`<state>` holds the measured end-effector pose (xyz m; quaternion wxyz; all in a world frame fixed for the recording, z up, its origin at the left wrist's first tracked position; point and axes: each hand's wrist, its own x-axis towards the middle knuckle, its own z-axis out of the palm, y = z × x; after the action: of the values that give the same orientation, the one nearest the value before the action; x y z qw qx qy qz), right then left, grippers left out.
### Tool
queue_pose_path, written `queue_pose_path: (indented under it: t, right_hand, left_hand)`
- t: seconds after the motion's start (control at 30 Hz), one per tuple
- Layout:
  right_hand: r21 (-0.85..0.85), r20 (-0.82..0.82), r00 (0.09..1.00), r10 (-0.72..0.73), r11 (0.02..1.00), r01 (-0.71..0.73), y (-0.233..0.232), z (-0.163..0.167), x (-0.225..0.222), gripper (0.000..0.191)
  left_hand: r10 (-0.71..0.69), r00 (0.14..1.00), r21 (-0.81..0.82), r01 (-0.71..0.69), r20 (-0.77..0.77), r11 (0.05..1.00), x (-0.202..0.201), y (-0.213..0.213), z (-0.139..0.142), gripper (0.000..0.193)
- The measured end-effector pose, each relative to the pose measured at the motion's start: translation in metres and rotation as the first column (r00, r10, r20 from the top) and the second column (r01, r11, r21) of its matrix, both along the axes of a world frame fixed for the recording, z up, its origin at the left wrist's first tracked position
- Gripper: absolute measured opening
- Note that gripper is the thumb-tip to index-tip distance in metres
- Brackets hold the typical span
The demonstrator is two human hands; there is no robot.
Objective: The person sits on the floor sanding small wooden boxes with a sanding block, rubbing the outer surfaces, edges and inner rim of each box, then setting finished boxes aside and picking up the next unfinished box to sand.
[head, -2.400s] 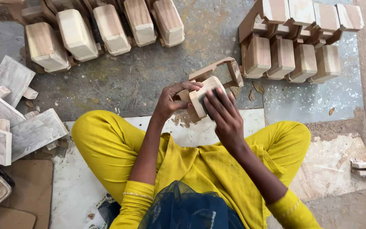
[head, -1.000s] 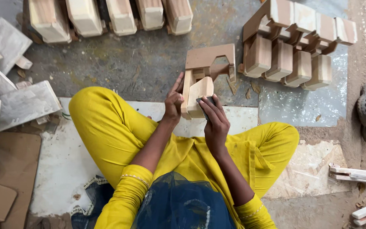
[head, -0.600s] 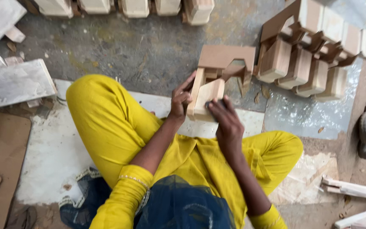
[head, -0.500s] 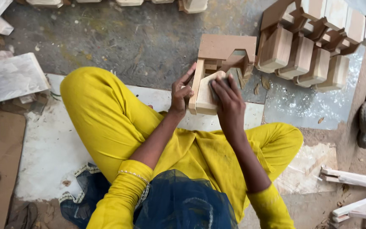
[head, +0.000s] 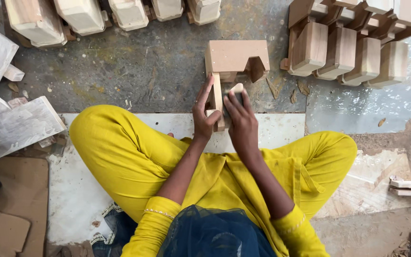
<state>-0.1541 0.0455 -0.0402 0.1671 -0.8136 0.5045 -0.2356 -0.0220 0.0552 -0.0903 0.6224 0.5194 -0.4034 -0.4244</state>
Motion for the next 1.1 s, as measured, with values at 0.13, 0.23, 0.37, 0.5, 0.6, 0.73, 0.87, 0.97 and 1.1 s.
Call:
queue_pose_path:
  t: [0.13, 0.23, 0.37, 0.5, 0.6, 0.73, 0.87, 0.97, 1.1]
  right_hand:
    - [-0.023, -0.006, 1.0, 0.018, 1.0, -0.018, -0.005, -0.009, -0.002, 0.054]
    - [0.009, 0.035, 0.999, 0.021, 1.0, -0.021, -0.003, -0.01, 0.0, 0.055]
    - [-0.073, -0.017, 1.0, 0.015, 0.997, -0.016, 0.002, -0.014, 0.002, 0.049]
    - [-0.06, -0.015, 1.0, 0.011, 0.998, -0.012, 0.008, -0.023, -0.001, 0.051]
    - [-0.06, 0.037, 0.999, 0.013, 0.998, -0.011, 0.014, -0.029, -0.003, 0.05]
    - [-0.06, 0.008, 0.996, -0.083, 0.995, 0.084, 0.021, -0.029, 0.001, 0.054]
    - [-0.041, 0.043, 0.997, -0.058, 0.997, 0.06, 0.01, -0.027, 0.008, 0.053]
    - [-0.063, 0.031, 0.997, -0.072, 0.995, 0.074, 0.002, -0.029, 0.008, 0.057]
    - [-0.033, 0.069, 0.997, -0.03, 0.999, 0.033, 0.012, -0.038, 0.004, 0.053]
  left_hand:
    - [-0.041, 0.997, 0.034, 0.043, -0.067, 0.998, 0.001, 0.001, -0.002, 0.094]
    - [-0.08, 0.992, 0.065, 0.087, -0.093, 0.994, 0.003, 0.002, -0.004, 0.095]
    - [-0.076, 0.996, 0.079, 0.08, -0.051, 0.994, 0.002, 0.003, -0.007, 0.099]
    - [-0.053, 0.996, 0.111, 0.061, -0.067, 0.992, 0.001, 0.003, -0.007, 0.096]
    - [-0.064, 0.992, 0.182, 0.084, -0.113, 0.98, 0.003, 0.002, -0.006, 0.097]
    - [-0.084, 0.989, 0.141, 0.102, -0.125, 0.985, 0.004, 0.002, -0.005, 0.098]
    - [-0.075, 0.986, 0.143, 0.097, -0.151, 0.985, 0.006, 0.005, -0.012, 0.095]
    - [-0.098, 0.97, 0.179, 0.139, -0.221, 0.974, 0.009, 0.005, -0.024, 0.095]
    - [-0.102, 0.993, -0.026, 0.103, 0.057, 0.994, 0.011, 0.008, -0.049, 0.082]
